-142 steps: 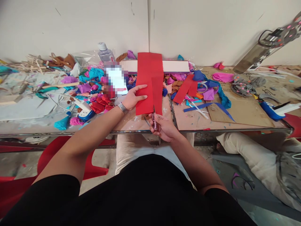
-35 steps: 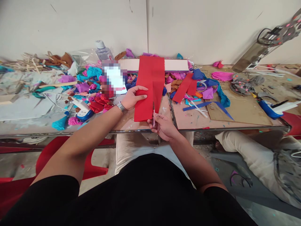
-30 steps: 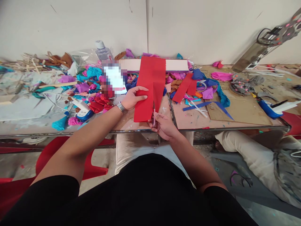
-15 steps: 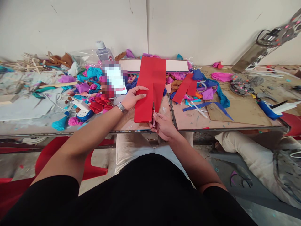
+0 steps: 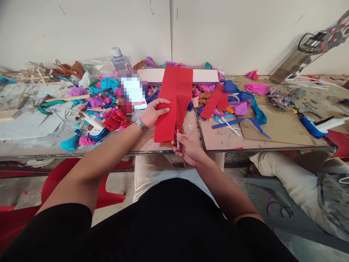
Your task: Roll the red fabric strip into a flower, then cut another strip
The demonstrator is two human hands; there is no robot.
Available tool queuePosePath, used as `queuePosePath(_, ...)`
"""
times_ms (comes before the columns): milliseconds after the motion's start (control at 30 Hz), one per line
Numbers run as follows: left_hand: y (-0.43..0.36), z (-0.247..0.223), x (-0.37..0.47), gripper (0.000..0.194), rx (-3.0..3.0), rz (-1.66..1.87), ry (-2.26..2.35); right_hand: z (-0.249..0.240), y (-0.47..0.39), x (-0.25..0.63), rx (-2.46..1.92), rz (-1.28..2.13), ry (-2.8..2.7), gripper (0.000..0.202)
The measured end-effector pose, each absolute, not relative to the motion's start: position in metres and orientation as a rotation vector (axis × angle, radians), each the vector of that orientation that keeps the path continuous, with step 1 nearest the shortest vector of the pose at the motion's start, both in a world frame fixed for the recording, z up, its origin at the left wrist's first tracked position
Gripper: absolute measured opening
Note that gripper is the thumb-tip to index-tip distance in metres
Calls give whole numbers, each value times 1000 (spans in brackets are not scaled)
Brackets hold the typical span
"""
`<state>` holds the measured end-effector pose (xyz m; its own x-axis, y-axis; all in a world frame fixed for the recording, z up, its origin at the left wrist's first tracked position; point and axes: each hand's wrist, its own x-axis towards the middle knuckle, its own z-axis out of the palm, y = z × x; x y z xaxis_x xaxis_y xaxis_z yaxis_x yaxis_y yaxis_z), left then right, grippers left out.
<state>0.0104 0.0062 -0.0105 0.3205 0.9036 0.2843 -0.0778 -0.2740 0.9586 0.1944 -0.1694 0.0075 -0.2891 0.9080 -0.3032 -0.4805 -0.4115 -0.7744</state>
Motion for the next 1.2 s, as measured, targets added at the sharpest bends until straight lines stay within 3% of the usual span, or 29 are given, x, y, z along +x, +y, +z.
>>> queuePosePath(400,1,-7,11,36,1590,1149,766,18,-159,193,-981,1791,-643,25)
queuePosePath(1200,0,-5,11,37,1599,1143,777,12,-157,189,-954,1804,-661,32)
